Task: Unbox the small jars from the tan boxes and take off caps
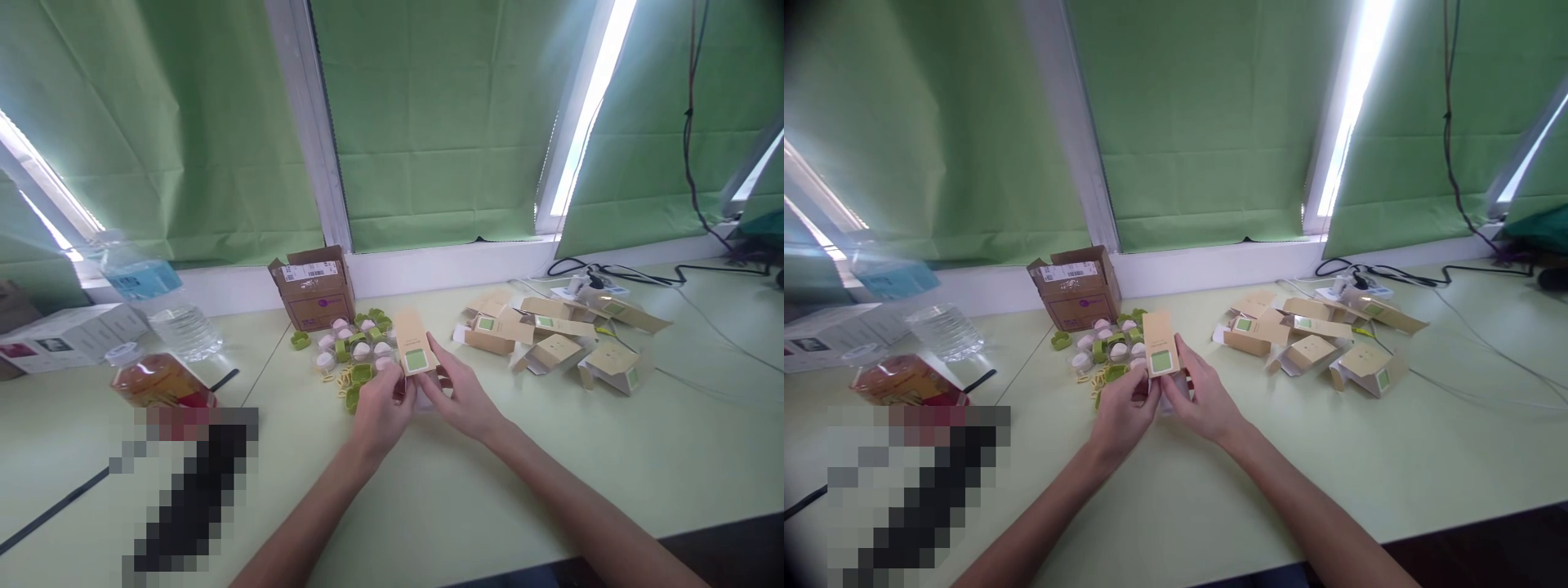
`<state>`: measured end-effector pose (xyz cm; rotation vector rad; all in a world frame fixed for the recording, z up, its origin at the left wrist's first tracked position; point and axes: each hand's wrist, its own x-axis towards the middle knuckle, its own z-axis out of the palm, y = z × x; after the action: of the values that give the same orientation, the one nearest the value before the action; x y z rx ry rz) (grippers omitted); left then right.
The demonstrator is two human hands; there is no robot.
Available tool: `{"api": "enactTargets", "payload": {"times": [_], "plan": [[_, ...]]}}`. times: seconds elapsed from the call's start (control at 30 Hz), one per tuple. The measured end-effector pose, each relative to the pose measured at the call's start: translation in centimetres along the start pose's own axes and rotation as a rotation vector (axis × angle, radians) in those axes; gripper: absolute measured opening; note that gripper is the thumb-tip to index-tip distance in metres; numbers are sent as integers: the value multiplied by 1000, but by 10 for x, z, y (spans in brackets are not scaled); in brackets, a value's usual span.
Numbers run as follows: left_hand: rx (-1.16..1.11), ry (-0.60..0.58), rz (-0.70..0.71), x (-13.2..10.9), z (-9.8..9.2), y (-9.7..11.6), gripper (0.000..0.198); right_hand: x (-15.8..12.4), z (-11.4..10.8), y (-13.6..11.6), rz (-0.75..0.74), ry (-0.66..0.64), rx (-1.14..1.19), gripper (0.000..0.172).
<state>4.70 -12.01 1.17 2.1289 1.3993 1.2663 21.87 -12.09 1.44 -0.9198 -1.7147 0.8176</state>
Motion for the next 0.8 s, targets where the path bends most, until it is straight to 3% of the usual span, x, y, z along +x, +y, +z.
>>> {"api": "enactTargets", "payload": {"times": [0.1,0.27,0.33,0.57,0.7,0.8], "plan": [[-240,-45,-82,1,1,6,17,0,-4,2,-80,-27,-24,75],[-554,-61,-135,7,-4,15,61,-1,-12,5,-201,-30,-75,80],[-652,-46,-154,9,-7,14,69,-2,-11,6,-239,-27,-137,78],[-673,66,-190,12,-13,7,79,-1,-5,11,-401,-105,-250,70],[-662,36,-179,15,-18,6,83,2,-8,8,-364,-124,-245,61],[-685,86,-168,17,-20,11,78,2,-8,6,-284,-20,-219,51]]}}
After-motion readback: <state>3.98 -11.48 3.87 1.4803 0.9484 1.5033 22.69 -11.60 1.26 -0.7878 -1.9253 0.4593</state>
